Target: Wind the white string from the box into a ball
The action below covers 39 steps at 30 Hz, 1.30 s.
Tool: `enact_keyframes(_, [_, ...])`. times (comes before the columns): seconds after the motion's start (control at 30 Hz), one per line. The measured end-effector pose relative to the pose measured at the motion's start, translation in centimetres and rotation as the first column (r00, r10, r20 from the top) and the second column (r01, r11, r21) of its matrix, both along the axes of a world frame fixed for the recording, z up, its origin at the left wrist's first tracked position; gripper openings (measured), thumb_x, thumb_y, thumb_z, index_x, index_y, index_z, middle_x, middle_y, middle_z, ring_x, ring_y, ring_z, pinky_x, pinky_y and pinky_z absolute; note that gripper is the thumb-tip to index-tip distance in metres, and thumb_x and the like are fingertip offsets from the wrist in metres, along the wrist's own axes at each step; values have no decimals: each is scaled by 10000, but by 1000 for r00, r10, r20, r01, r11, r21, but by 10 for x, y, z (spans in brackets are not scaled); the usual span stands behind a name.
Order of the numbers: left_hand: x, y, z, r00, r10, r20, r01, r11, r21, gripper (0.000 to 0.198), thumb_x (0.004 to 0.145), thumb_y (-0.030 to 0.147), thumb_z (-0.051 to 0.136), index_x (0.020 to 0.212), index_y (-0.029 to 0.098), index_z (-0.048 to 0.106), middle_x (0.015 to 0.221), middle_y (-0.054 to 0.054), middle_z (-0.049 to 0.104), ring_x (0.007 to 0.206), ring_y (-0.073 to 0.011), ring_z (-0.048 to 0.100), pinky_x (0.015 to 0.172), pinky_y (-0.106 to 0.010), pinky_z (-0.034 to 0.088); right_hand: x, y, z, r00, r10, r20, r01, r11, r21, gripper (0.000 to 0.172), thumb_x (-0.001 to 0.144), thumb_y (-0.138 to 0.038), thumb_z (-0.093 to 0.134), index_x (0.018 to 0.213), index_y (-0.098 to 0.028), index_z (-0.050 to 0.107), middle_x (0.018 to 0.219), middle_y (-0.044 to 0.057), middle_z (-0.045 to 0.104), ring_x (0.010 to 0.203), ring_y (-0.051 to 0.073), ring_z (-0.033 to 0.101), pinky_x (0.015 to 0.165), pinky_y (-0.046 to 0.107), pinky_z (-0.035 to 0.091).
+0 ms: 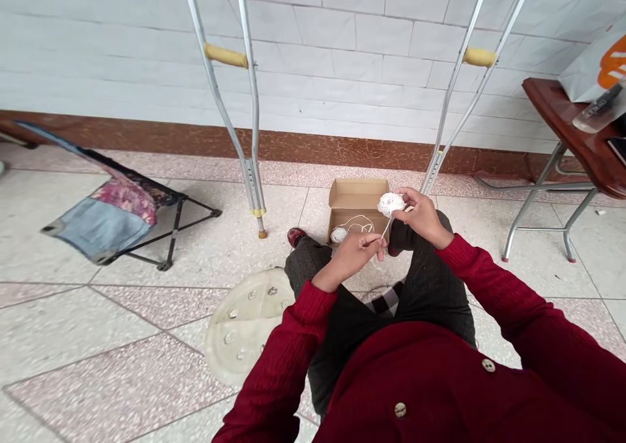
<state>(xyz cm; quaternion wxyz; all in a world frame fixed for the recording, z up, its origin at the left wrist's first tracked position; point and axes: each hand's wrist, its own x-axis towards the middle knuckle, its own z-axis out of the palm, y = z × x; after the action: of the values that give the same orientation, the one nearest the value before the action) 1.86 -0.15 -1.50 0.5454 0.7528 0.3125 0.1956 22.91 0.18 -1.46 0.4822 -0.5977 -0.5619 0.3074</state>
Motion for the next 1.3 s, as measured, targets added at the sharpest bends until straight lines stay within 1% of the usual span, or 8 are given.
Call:
enact_keyframes(0.17, [-2, -5, -4, 998, -54, 31, 57, 994, -96, 290, 921, 302, 458, 776, 168, 670, 573, 18, 663, 656, -143, 641, 746, -253, 497, 6, 0, 5, 934, -95, 343, 42, 986, 159, 460, 675, -162, 658, 1132, -202, 633, 1022, 63, 638, 842, 207, 572, 802, 346, 448])
enact_keyframes(0.3, [-10, 2, 10, 998, -32, 62, 36, 997, -63, 306, 922, 315, 470, 755, 163, 676, 616, 7, 680, 703, -153, 657, 763, -263, 496, 7, -10, -8, 927, 72, 369, -104, 992, 68, 445, 668, -134, 651, 1109, -191, 647, 985, 55, 634, 841, 201, 562, 797, 335, 437])
enact_keyframes(0.43, [-20, 19, 18, 1000, 21, -19, -20, 998, 65, 355, 900, 342, 502, 654, 155, 675, 689, -9, 695, 705, -144, 630, 717, -239, 464, -3, -35, -20, 905, 425, 13, -418, 896, -150, 410, 662, -145, 682, 1069, -184, 649, 923, 23, 634, 790, 158, 564, 698, 274, 438])
enact_keyframes(0.5, [-21, 25, 13, 999, 27, -32, -23, 994, 104, 346, 894, 344, 508, 659, 156, 679, 695, -6, 688, 702, -143, 617, 697, -233, 450, -7, -47, -19, 837, 482, -257, -534, 822, -198, 428, 666, -162, 704, 1087, -185, 634, 920, 15, 638, 759, 137, 566, 624, 235, 429])
enact_keyframes(0.67, [-16, 25, -6, 995, 99, -22, -94, 982, 161, 366, 930, 352, 456, 708, 163, 677, 740, -6, 685, 725, -151, 609, 723, -244, 451, -9, -60, -8, 674, 376, -636, -607, 773, -187, 428, 671, -166, 728, 1089, -178, 636, 833, -6, 625, 609, 85, 503, 483, 182, 389])
enact_keyframes(0.87, [-7, 22, -17, 977, 209, 29, -206, 911, 358, 333, 929, 346, 486, 723, 190, 696, 766, -23, 690, 837, -192, 606, 907, -319, 444, -16, -60, 3, 578, 290, -763, -575, 808, -128, 440, 659, -143, 739, 1087, -193, 645, 791, -9, 618, 589, 86, 500, 473, 178, 405])
enact_keyframes(1.03, [-3, 12, -33, 971, 212, 111, -226, 965, 133, 297, 900, 372, 549, 1028, 176, 733, 1015, -70, 737, 962, -231, 648, 912, -351, 477, -14, -55, 14, 549, 246, -799, -521, 848, -98, 649, 683, -137, 711, 1298, -267, 549, 877, -4, 647, 583, 85, 504, 485, 192, 425])
enact_keyframes(1.3, [-8, 7, -28, 953, 160, 259, -103, 970, -219, 356, 896, 450, 573, 933, 134, 734, 881, -86, 746, 928, -217, 678, 933, -364, 487, -1, -42, 18, 515, 73, -854, -399, 902, -163, 324, 711, -193, 687, 1028, -231, 629, 892, 2, 657, 649, 100, 542, 510, 194, 408])
